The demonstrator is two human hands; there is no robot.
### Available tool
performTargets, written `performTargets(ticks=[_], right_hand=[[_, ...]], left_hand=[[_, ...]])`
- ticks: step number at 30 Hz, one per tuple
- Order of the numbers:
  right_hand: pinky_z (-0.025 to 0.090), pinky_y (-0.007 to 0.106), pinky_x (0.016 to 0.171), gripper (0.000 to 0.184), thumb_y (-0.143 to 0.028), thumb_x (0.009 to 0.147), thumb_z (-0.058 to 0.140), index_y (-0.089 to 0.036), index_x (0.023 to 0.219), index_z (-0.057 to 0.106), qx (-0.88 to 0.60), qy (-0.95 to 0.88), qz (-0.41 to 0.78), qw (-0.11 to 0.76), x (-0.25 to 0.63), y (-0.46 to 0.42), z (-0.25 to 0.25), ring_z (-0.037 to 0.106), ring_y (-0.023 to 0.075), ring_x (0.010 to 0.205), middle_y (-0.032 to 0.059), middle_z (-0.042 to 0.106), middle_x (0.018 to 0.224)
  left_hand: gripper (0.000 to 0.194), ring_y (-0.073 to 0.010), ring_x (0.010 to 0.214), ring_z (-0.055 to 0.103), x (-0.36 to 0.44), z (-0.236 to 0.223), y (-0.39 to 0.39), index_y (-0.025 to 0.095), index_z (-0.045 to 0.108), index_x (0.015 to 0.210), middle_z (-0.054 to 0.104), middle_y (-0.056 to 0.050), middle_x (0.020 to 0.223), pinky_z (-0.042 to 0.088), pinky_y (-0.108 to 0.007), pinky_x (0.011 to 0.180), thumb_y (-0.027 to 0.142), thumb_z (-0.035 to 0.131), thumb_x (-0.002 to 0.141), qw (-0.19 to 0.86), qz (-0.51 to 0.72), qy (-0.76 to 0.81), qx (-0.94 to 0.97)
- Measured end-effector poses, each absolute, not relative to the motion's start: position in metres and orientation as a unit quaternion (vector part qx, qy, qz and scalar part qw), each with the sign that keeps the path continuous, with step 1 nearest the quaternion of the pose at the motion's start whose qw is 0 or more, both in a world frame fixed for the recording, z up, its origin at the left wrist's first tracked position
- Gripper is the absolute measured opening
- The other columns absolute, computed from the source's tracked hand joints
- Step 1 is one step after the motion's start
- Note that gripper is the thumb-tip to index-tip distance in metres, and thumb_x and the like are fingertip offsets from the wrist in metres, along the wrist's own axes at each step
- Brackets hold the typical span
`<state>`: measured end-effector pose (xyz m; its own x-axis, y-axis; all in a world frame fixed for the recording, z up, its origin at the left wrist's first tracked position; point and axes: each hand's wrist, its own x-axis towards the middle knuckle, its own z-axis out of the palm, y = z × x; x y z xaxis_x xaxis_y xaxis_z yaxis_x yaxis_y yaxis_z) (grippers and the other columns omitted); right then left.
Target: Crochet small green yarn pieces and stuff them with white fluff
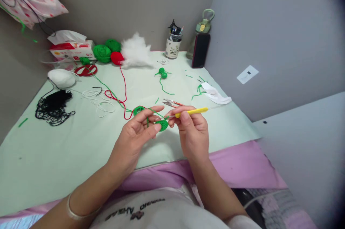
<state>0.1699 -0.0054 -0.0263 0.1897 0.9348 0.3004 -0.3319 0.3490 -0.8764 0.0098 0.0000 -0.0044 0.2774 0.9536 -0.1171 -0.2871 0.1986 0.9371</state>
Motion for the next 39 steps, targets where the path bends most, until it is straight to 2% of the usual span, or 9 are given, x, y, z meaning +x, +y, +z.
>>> performTargets(ticks=[4, 9, 14, 18, 21, 29, 33, 39], right_hand=[[0.057, 0.029, 0.066, 0.021, -0.037, 0.104, 0.065, -0.024, 0.093, 0.077, -0.329, -0.449, 0.463, 0.689, 0.172, -0.005, -0.022, 0.069, 0.0134, 0.068, 0.0012, 0.077, 0.083], [0.060, 0.032, 0.070, 0.021, -0.035, 0.107, 0.059, -0.023, 0.099, 0.075, -0.360, -0.501, 0.403, 0.676, 0.173, -0.013, -0.019, 0.072, 0.0156, 0.074, 0.0023, 0.078, 0.088], [0.061, 0.031, 0.075, 0.021, -0.021, 0.109, 0.053, -0.025, 0.108, 0.074, -0.398, -0.604, 0.241, 0.646, 0.172, -0.022, -0.019, 0.074, 0.0145, 0.081, 0.0024, 0.078, 0.097], [0.062, 0.036, 0.075, 0.026, -0.017, 0.106, 0.051, -0.024, 0.125, 0.068, -0.346, -0.713, 0.057, 0.607, 0.169, -0.021, -0.024, 0.075, 0.0208, 0.090, 0.0078, 0.080, 0.100], [0.063, 0.037, 0.072, 0.029, -0.016, 0.105, 0.053, -0.024, 0.129, 0.067, -0.332, -0.730, -0.009, 0.597, 0.167, -0.018, -0.027, 0.076, 0.0225, 0.089, 0.0087, 0.080, 0.098], [0.062, 0.037, 0.075, 0.025, -0.015, 0.105, 0.055, -0.026, 0.121, 0.072, -0.357, -0.659, 0.117, 0.651, 0.171, -0.019, -0.027, 0.075, 0.0204, 0.087, 0.0055, 0.079, 0.099], [0.062, 0.033, 0.073, 0.022, -0.017, 0.106, 0.057, -0.027, 0.111, 0.076, -0.394, -0.605, 0.181, 0.668, 0.169, -0.021, -0.025, 0.075, 0.0163, 0.080, 0.0025, 0.079, 0.097], [0.063, 0.034, 0.069, 0.019, -0.032, 0.107, 0.058, -0.022, 0.100, 0.073, -0.386, -0.513, 0.329, 0.693, 0.168, -0.018, -0.020, 0.074, 0.0164, 0.073, 0.0037, 0.079, 0.091]], left_hand=[[0.028, -0.0129, 0.093, 0.058, 0.008, -0.006, 0.000, 0.038, 0.084, 0.114, 0.067, 0.002, 0.098, 0.047, -0.023, 0.083, 0.028, 0.083, 0.087, 0.657, 0.471, 0.388, 0.442], [0.029, -0.0122, 0.087, 0.055, 0.005, -0.008, 0.001, 0.039, 0.084, 0.115, 0.065, 0.002, 0.095, 0.045, -0.023, 0.080, 0.028, 0.083, 0.088, 0.639, 0.475, 0.393, 0.459], [0.029, -0.0123, 0.083, 0.054, 0.006, -0.009, 0.000, 0.036, 0.084, 0.112, 0.064, 0.002, 0.093, 0.045, -0.024, 0.080, 0.023, 0.084, 0.086, 0.587, 0.502, 0.411, 0.484], [0.045, -0.0124, 0.079, 0.054, 0.011, -0.006, -0.004, 0.032, 0.077, 0.127, 0.063, 0.004, 0.085, 0.047, -0.025, 0.080, 0.021, 0.086, 0.085, 0.572, 0.518, 0.428, 0.471], [0.055, -0.0120, 0.075, 0.055, 0.014, -0.002, -0.007, 0.030, 0.071, 0.137, 0.064, 0.005, 0.083, 0.048, -0.024, 0.078, 0.021, 0.086, 0.084, 0.596, 0.505, 0.426, 0.457], [0.047, -0.0138, 0.083, 0.060, 0.010, 0.000, -0.002, 0.029, 0.076, 0.128, 0.065, 0.004, 0.082, 0.048, -0.026, 0.081, 0.023, 0.089, 0.083, 0.647, 0.491, 0.393, 0.432], [0.039, -0.0147, 0.089, 0.058, 0.007, 0.002, 0.000, 0.029, 0.082, 0.118, 0.066, 0.001, 0.090, 0.045, -0.028, 0.087, 0.027, 0.092, 0.080, 0.671, 0.480, 0.398, 0.401], [0.034, -0.0185, 0.096, 0.058, 0.006, 0.003, 0.000, 0.028, 0.083, 0.115, 0.069, -0.002, 0.097, 0.044, -0.030, 0.088, 0.031, 0.089, 0.081, 0.679, 0.464, 0.407, 0.398]])
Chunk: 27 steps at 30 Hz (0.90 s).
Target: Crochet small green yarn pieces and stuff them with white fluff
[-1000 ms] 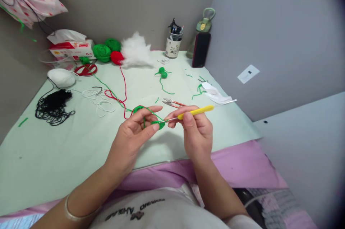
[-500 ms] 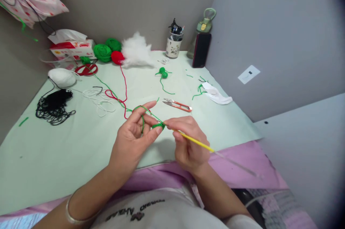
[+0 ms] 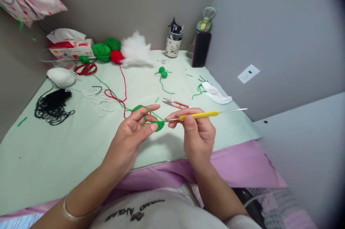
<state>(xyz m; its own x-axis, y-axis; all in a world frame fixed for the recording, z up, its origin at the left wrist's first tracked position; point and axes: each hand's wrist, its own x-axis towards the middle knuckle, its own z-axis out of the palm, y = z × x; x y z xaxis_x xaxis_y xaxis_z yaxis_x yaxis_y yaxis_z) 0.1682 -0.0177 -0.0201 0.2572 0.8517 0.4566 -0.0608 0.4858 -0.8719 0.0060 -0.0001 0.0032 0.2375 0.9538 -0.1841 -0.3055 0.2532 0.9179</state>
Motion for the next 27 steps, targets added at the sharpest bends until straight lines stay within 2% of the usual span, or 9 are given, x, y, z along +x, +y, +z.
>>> performTargets(ticks=[3, 8, 11, 17, 21, 24, 27], right_hand=[[0.063, 0.034, 0.067, 0.020, -0.036, 0.107, 0.058, -0.022, 0.100, 0.071, -0.370, -0.493, 0.363, 0.698, 0.1689, -0.0162, -0.0208, 0.075, 0.0173, 0.075, 0.0034, 0.078, 0.088], [0.064, 0.033, 0.069, 0.017, -0.032, 0.107, 0.059, -0.023, 0.101, 0.072, -0.355, -0.508, 0.362, 0.696, 0.1690, -0.0168, -0.0201, 0.076, 0.0172, 0.077, 0.0026, 0.078, 0.088], [0.064, 0.033, 0.069, 0.018, -0.029, 0.107, 0.057, -0.024, 0.102, 0.073, -0.379, -0.543, 0.313, 0.681, 0.1698, -0.0190, -0.0189, 0.074, 0.0159, 0.074, 0.0029, 0.080, 0.091], [0.065, 0.034, 0.073, 0.022, -0.021, 0.108, 0.053, -0.027, 0.112, 0.073, -0.383, -0.610, 0.241, 0.650, 0.1733, -0.0232, -0.0203, 0.075, 0.0166, 0.082, 0.0030, 0.078, 0.100], [0.065, 0.037, 0.076, 0.028, -0.017, 0.107, 0.052, -0.027, 0.126, 0.069, -0.358, -0.698, 0.109, 0.611, 0.1741, -0.0230, -0.0238, 0.075, 0.0205, 0.089, 0.0062, 0.079, 0.102], [0.066, 0.038, 0.081, 0.036, -0.015, 0.102, 0.061, -0.031, 0.133, 0.069, -0.358, -0.751, 0.004, 0.554, 0.1739, -0.0236, -0.0266, 0.077, 0.0225, 0.097, 0.0061, 0.080, 0.106], [0.067, 0.039, 0.085, 0.038, -0.015, 0.100, 0.065, -0.035, 0.132, 0.071, -0.368, -0.754, -0.017, 0.544, 0.1737, -0.0236, -0.0275, 0.077, 0.0226, 0.101, 0.0046, 0.080, 0.110]], left_hand=[[0.033, -0.0185, 0.093, 0.057, 0.0052, 0.0016, -0.0002, 0.028, 0.083, 0.114, 0.069, -0.002, 0.097, 0.044, -0.030, 0.086, 0.031, 0.088, 0.081, 0.669, 0.465, 0.413, 0.407], [0.031, -0.0176, 0.087, 0.057, 0.0053, 0.0000, -0.0011, 0.029, 0.084, 0.112, 0.069, -0.002, 0.098, 0.046, -0.029, 0.081, 0.031, 0.088, 0.082, 0.641, 0.478, 0.411, 0.437], [0.031, -0.0180, 0.084, 0.059, 0.0057, -0.0008, -0.0012, 0.029, 0.084, 0.112, 0.068, -0.002, 0.092, 0.048, -0.030, 0.079, 0.029, 0.088, 0.082, 0.620, 0.490, 0.410, 0.456], [0.028, -0.0149, 0.076, 0.055, 0.0066, -0.0016, -0.0035, 0.031, 0.084, 0.110, 0.070, 0.001, 0.087, 0.045, -0.027, 0.073, 0.023, 0.086, 0.083, 0.570, 0.506, 0.434, 0.479], [0.029, -0.0160, 0.082, 0.060, 0.0096, -0.0017, -0.0065, 0.031, 0.083, 0.110, 0.070, 0.001, 0.087, 0.047, -0.027, 0.076, 0.021, 0.086, 0.083, 0.553, 0.515, 0.442, 0.483], [0.043, -0.0154, 0.081, 0.062, 0.0107, -0.0009, -0.0057, 0.030, 0.078, 0.124, 0.067, 0.002, 0.083, 0.050, -0.026, 0.077, 0.023, 0.088, 0.082, 0.617, 0.507, 0.410, 0.440], [0.052, -0.0109, 0.066, 0.055, 0.0083, 0.0015, -0.0015, 0.025, 0.077, 0.129, 0.063, 0.004, 0.075, 0.051, -0.025, 0.074, 0.028, 0.091, 0.079, 0.726, 0.456, 0.373, 0.354]])
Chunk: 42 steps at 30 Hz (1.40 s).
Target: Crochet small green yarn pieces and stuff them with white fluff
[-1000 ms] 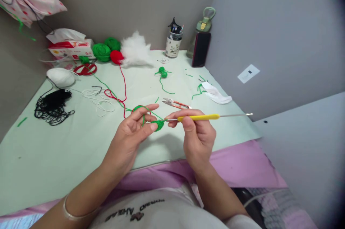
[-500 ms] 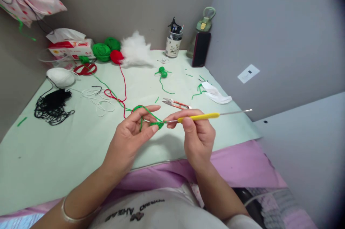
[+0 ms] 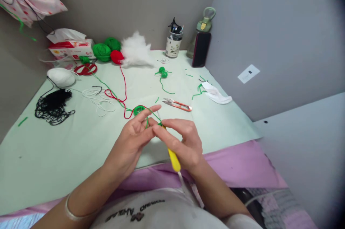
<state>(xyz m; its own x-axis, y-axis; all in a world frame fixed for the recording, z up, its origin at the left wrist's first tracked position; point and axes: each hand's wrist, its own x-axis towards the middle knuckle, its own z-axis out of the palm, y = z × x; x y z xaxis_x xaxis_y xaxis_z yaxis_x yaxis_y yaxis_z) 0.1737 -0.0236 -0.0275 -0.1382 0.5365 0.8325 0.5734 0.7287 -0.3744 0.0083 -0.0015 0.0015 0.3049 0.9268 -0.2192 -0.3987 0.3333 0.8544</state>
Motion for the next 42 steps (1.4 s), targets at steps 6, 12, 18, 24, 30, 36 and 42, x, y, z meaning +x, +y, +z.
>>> performTargets(ticks=[6, 12, 18, 24, 30, 36, 42], right_hand=[[0.062, 0.036, 0.066, 0.022, -0.030, 0.107, 0.056, -0.026, 0.106, 0.078, -0.362, -0.583, 0.257, 0.681, 0.173, -0.015, -0.022, 0.072, 0.0190, 0.077, 0.0049, 0.079, 0.091], [0.065, 0.035, 0.074, 0.022, -0.022, 0.106, 0.060, -0.030, 0.116, 0.079, -0.363, -0.623, 0.243, 0.648, 0.168, -0.016, -0.023, 0.075, 0.0181, 0.086, 0.0037, 0.081, 0.102], [0.066, 0.037, 0.083, 0.042, -0.010, 0.098, 0.067, -0.033, 0.132, 0.074, -0.369, -0.735, -0.017, 0.568, 0.169, -0.019, -0.030, 0.077, 0.0219, 0.104, 0.0062, 0.079, 0.118], [0.061, 0.034, 0.070, 0.022, -0.020, 0.104, 0.062, -0.030, 0.113, 0.080, -0.356, -0.607, 0.202, 0.681, 0.171, -0.013, -0.022, 0.072, 0.0171, 0.078, 0.0030, 0.079, 0.095], [0.060, 0.033, 0.074, 0.016, -0.027, 0.102, 0.068, -0.030, 0.107, 0.083, -0.352, -0.568, 0.318, 0.673, 0.165, -0.012, -0.023, 0.072, 0.0168, 0.084, 0.0031, 0.081, 0.100], [0.061, 0.031, 0.068, 0.017, -0.035, 0.104, 0.065, -0.026, 0.101, 0.080, -0.335, -0.489, 0.429, 0.682, 0.169, -0.009, -0.025, 0.071, 0.0145, 0.073, 0.0029, 0.081, 0.094], [0.060, 0.029, 0.064, 0.022, -0.037, 0.106, 0.062, -0.022, 0.098, 0.075, -0.331, -0.489, 0.430, 0.683, 0.171, -0.009, -0.021, 0.071, 0.0134, 0.068, 0.0034, 0.080, 0.089]], left_hand=[[0.046, -0.0052, 0.061, 0.050, 0.004, 0.006, 0.003, 0.025, 0.082, 0.124, 0.065, 0.004, 0.081, 0.052, -0.022, 0.080, 0.027, 0.091, 0.079, 0.751, 0.441, 0.370, 0.323], [0.040, -0.0142, 0.091, 0.061, 0.011, 0.004, -0.002, 0.030, 0.084, 0.117, 0.069, 0.000, 0.094, 0.050, -0.023, 0.086, 0.029, 0.093, 0.078, 0.683, 0.484, 0.388, 0.386], [0.042, -0.0053, 0.061, 0.049, 0.012, 0.002, 0.002, 0.026, 0.083, 0.119, 0.061, 0.005, 0.073, 0.054, -0.019, 0.078, 0.029, 0.093, 0.078, 0.754, 0.454, 0.357, 0.314], [0.033, 0.0003, 0.048, 0.031, 0.006, 0.003, 0.006, 0.025, 0.086, 0.110, 0.058, 0.007, 0.070, 0.054, -0.014, 0.072, 0.024, 0.092, 0.078, 0.765, 0.442, 0.356, 0.305], [0.025, -0.0052, 0.059, 0.047, 0.011, 0.001, -0.001, 0.032, 0.086, 0.111, 0.067, 0.003, 0.079, 0.042, -0.016, 0.059, 0.030, 0.087, 0.086, 0.692, 0.465, 0.367, 0.413], [0.023, -0.0070, 0.062, 0.047, 0.007, 0.002, 0.000, 0.029, 0.086, 0.112, 0.061, 0.004, 0.075, 0.049, -0.023, 0.080, 0.029, 0.081, 0.090, 0.697, 0.462, 0.373, 0.402], [0.025, -0.0117, 0.074, 0.054, 0.004, 0.003, 0.001, 0.032, 0.086, 0.108, 0.065, 0.000, 0.087, 0.042, -0.023, 0.065, 0.027, 0.083, 0.084, 0.666, 0.465, 0.398, 0.426]])
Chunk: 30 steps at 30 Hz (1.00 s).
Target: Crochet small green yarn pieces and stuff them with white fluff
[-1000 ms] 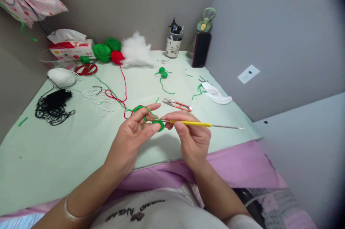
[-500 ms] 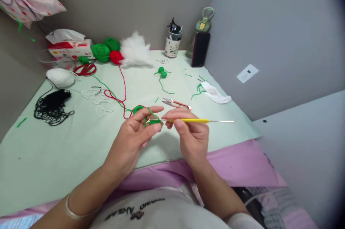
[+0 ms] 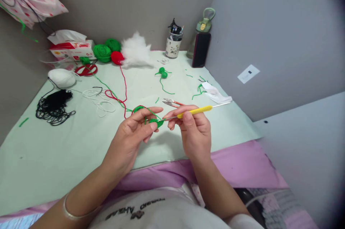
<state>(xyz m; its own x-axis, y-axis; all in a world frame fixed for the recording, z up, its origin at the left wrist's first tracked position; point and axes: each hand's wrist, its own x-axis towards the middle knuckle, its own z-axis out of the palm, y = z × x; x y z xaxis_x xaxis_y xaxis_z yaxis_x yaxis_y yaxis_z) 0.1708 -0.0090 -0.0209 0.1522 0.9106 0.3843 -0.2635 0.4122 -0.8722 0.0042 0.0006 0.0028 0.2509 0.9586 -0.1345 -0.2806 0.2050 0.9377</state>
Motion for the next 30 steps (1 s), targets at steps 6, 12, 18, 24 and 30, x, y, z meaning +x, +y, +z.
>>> performTargets(ticks=[6, 12, 18, 24, 30], right_hand=[[0.063, 0.031, 0.072, 0.022, -0.021, 0.109, 0.053, -0.025, 0.110, 0.075, -0.368, -0.600, 0.256, 0.663, 0.169, -0.018, -0.020, 0.074, 0.0144, 0.079, 0.0037, 0.079, 0.099], [0.065, 0.035, 0.082, 0.032, -0.009, 0.101, 0.061, -0.025, 0.127, 0.072, -0.367, -0.749, -0.045, 0.549, 0.168, -0.022, -0.025, 0.076, 0.0216, 0.101, 0.0086, 0.079, 0.108], [0.064, 0.035, 0.074, 0.024, -0.017, 0.105, 0.057, -0.026, 0.115, 0.077, -0.365, -0.632, 0.161, 0.664, 0.170, -0.017, -0.024, 0.074, 0.0186, 0.086, 0.0055, 0.080, 0.099], [0.064, 0.035, 0.070, 0.018, -0.032, 0.105, 0.062, -0.026, 0.104, 0.080, -0.369, -0.579, 0.288, 0.667, 0.166, -0.011, -0.023, 0.075, 0.0193, 0.084, 0.0049, 0.081, 0.097], [0.065, 0.038, 0.084, 0.039, -0.010, 0.099, 0.066, -0.033, 0.130, 0.074, -0.370, -0.708, 0.057, 0.599, 0.166, -0.017, -0.032, 0.076, 0.0220, 0.104, 0.0061, 0.080, 0.116]], left_hand=[[0.024, -0.0111, 0.082, 0.054, 0.003, -0.007, -0.001, 0.038, 0.086, 0.108, 0.066, 0.002, 0.091, 0.044, -0.020, 0.073, 0.023, 0.081, 0.089, 0.613, 0.488, 0.399, 0.476], [0.039, -0.0081, 0.075, 0.055, 0.008, -0.002, -0.001, 0.035, 0.083, 0.120, 0.064, 0.003, 0.087, 0.050, -0.016, 0.075, 0.025, 0.089, 0.083, 0.665, 0.499, 0.378, 0.407], [0.039, -0.0013, 0.050, 0.027, 0.002, 0.005, 0.004, 0.025, 0.085, 0.116, 0.059, 0.007, 0.073, 0.058, -0.023, 0.081, 0.028, 0.092, 0.077, 0.764, 0.443, 0.366, 0.293], [0.034, -0.0119, 0.091, 0.064, 0.008, 0.003, -0.001, 0.030, 0.085, 0.114, 0.071, 0.000, 0.094, 0.052, -0.020, 0.087, 0.028, 0.090, 0.080, 0.720, 0.463, 0.364, 0.368], [0.039, -0.0084, 0.075, 0.058, 0.016, 0.001, 0.000, 0.031, 0.084, 0.117, 0.066, 0.004, 0.080, 0.052, -0.019, 0.084, 0.029, 0.092, 0.080, 0.719, 0.483, 0.370, 0.337]])
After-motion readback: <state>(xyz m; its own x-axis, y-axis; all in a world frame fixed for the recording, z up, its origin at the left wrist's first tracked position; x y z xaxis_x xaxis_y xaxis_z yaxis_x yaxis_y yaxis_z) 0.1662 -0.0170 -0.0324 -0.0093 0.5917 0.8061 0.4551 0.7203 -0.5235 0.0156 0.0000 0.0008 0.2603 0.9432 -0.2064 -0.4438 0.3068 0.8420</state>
